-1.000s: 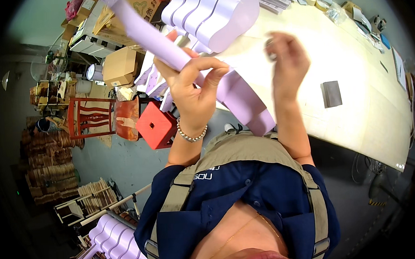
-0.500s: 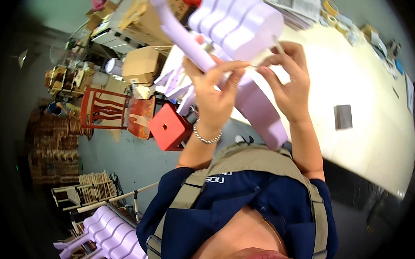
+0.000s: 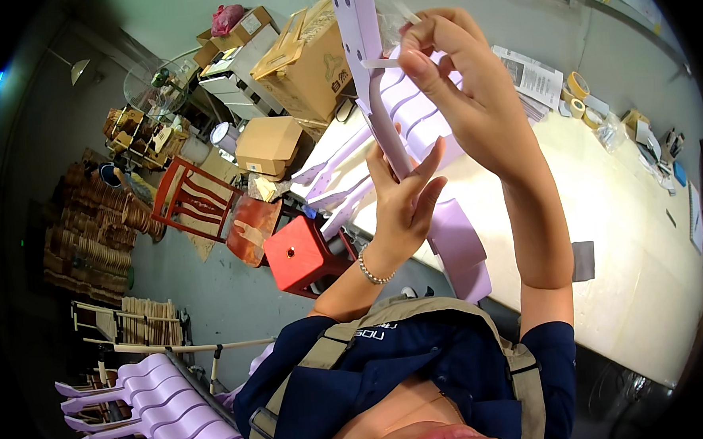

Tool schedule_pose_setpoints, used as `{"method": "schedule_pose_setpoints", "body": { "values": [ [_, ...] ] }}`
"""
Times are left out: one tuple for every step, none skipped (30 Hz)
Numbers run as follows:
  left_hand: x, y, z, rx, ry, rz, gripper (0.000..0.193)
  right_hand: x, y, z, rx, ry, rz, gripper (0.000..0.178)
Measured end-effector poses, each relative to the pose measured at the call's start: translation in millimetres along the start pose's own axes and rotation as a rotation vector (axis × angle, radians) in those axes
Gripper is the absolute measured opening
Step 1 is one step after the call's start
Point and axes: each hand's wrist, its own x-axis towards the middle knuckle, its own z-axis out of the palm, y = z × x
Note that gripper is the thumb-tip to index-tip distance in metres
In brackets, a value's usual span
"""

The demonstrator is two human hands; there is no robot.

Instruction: The person repeatedly picks up light purple plastic parts, rubs their surfaces with a small grey abrasive block, and places them back on a table or rack. The person handles the parts one at a time, turning them over to treat different sides.

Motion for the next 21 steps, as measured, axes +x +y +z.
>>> {"method": "schedule_pose_setpoints", "body": {
  "values": [
    [-1.6,-2.4,0.1,0.020,-0.001,0.003,0.037,3.2,-0.9,0.9,-0.030,-0.012,-0.013,0.021],
    [-1.4,-0.7,-0.3,0.012,0.003,0.004,0.038,6.9,-1.5,2.0,-0.061,-0.024,-0.027,0.023],
    [-1.6,1.5,0.1,0.002,0.006,0.005,0.039,9.4,3.1,5.3,-0.088,0.017,-0.062,0.030],
    [-1.8,3.0,0.3,-0.008,0.009,0.005,0.039,11.5,1.3,5.7,-0.120,0.005,-0.030,0.034],
    [-2.0,3.7,0.5,-0.002,0.010,0.017,0.039,13.6,-1.0,5.5,-0.152,-0.008,0.002,0.038],
    [-2.8,3.8,0.2,0.005,0.011,0.025,0.039,15.0,-2.0,6.1,-0.184,-0.021,0.035,0.042],
    [-3.0,3.5,-0.1,0.011,0.013,0.034,0.038,15.4,-1.1,7.0,-0.163,-0.010,0.061,0.041],
    [-2.5,2.1,-0.3,0.037,0.001,0.056,0.039,15.2,1.6,8.7,-0.143,0.002,0.087,0.041],
    [-1.9,0.5,-0.8,0.062,-0.012,0.078,0.040,14.7,4.9,10.1,-0.123,0.016,0.114,0.040],
    [-1.6,-0.3,-1.5,0.088,-0.027,0.102,0.041,14.4,13.8,9.1,-0.066,0.074,0.122,0.038],
    [-2.9,-3.5,-2.4,0.012,-0.041,0.101,0.046,13.3,29.2,5.2,-0.010,0.132,0.131,0.036],
    [-6.1,-10.2,-3.1,-0.063,-0.053,0.099,0.051,8.9,42.8,-0.1,0.048,0.187,0.138,0.034],
    [-9.5,-18.1,-3.8,-0.140,-0.062,0.098,0.057,1.0,50.7,-8.5,0.106,0.183,0.195,0.029],
    [-12.2,-24.6,-3.4,-0.217,-0.072,0.098,0.063,-9.6,58.2,-18.5,0.165,0.179,0.251,0.026],
    [-13.2,-29.7,-0.1,-0.420,-0.039,0.128,0.071,-24.0,66.2,-26.9,0.183,0.192,0.308,0.025],
    [-13.9,-33.9,4.0,-0.626,-0.006,0.155,0.080,-43.9,76.5,-34.0,0.200,0.204,0.369,0.025],
    [-9.2,-31.2,1.3,-0.721,-0.004,0.051,0.096,-66.9,88.3,-41.2,0.180,0.210,0.451,0.026],
    [-4.6,-24.4,0.8,-0.908,0.040,-0.064,0.098,-93.2,100.6,-47.2,0.168,0.214,0.533,0.027],
    [3.8,-32.5,-4.1,-0.940,-0.128,-0.105,0.088,-122.8,109.9,-58.6,0.096,0.258,0.631,0.027],
    [9.4,-42.7,-10.3,-0.958,-0.290,-0.145,0.078,-156.9,123.8,-67.2,0.033,0.294,0.728,0.027],
    [8.1,-43.0,-12.1,-0.889,-0.286,-0.165,0.069,-195.2,140.1,-72.3,-0.030,0.315,0.798,0.027]
  ]
}}
